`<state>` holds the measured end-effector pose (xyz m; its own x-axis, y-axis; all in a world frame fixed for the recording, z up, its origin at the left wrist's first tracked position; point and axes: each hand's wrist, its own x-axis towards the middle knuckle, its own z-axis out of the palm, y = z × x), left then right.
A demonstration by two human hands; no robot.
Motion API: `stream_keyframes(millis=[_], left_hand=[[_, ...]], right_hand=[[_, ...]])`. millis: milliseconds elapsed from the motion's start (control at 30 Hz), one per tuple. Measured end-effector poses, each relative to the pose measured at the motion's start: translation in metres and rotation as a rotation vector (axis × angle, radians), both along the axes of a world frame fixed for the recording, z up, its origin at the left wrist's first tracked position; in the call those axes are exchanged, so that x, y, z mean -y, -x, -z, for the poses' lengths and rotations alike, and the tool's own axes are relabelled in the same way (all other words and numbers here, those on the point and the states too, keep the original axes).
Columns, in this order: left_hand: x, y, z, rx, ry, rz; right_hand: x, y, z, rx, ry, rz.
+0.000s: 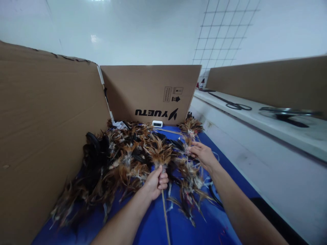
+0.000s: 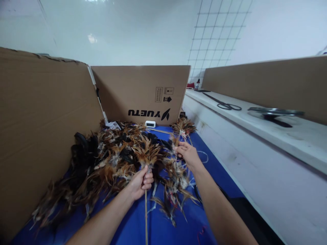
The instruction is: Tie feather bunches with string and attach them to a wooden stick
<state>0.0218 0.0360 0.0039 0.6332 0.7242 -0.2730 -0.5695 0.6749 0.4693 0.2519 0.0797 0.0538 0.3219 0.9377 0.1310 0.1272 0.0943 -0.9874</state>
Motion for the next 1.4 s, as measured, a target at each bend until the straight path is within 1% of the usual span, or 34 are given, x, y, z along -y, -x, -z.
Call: stream_keyframes(millis=[100,200,300,400,500,600,800,867,967,1067,1200,1300,1400], left_hand=[[0.0,0.0,0.0,0.01,0.001,0.01],[0.0,0.0,0.001,-0.004,0.003,0.01],[0.001,0.0,0.002,-0.009,-0.006,0.008],[0.002,0.0,0.002,-0.003,-0.02,0.013],[0.001,0.001,0.002,-0.006,-0.018,0.02],[0.001,0.0,0.002,-0.007,-0.015,0.021],[0.002,0.0,0.002,0.0,-0.011,0.038],[0.003,-0.001,0.0,-0.001,-0.015,0.05],[0.005,-0.001,-0.004,-0.009,-0.018,0.063],[0.007,-0.002,-0.007,-0.022,-0.016,0.072],[0.009,-0.003,-0.006,-0.027,-0.027,0.101],[0.01,-0.005,-0.003,-0.013,-0.059,0.132],[0.011,-0.006,-0.001,-0.009,-0.086,0.169]], right_hand=[[0.023,0.016,-0.012,-0.083,0.025,-0.092],[0.043,0.033,-0.02,-0.249,0.096,-0.197],[0.058,0.045,-0.023,-0.342,0.119,-0.238],[0.068,0.05,-0.023,-0.359,0.148,-0.261],[0.078,0.051,-0.022,-0.316,0.209,-0.276],[0.087,0.05,-0.02,-0.27,0.218,-0.265],[0.098,0.049,-0.013,-0.242,0.053,-0.191],[0.1,0.052,-0.01,-0.234,0.026,-0.182],[0.099,0.059,-0.001,-0.235,0.036,-0.171],[0.094,0.069,0.011,-0.253,0.064,-0.151],[0.087,0.078,0.027,-0.249,0.105,-0.123],[0.082,0.081,0.033,-0.24,0.132,-0.06],[0.08,0.081,0.034,-0.232,0.147,-0.029]])
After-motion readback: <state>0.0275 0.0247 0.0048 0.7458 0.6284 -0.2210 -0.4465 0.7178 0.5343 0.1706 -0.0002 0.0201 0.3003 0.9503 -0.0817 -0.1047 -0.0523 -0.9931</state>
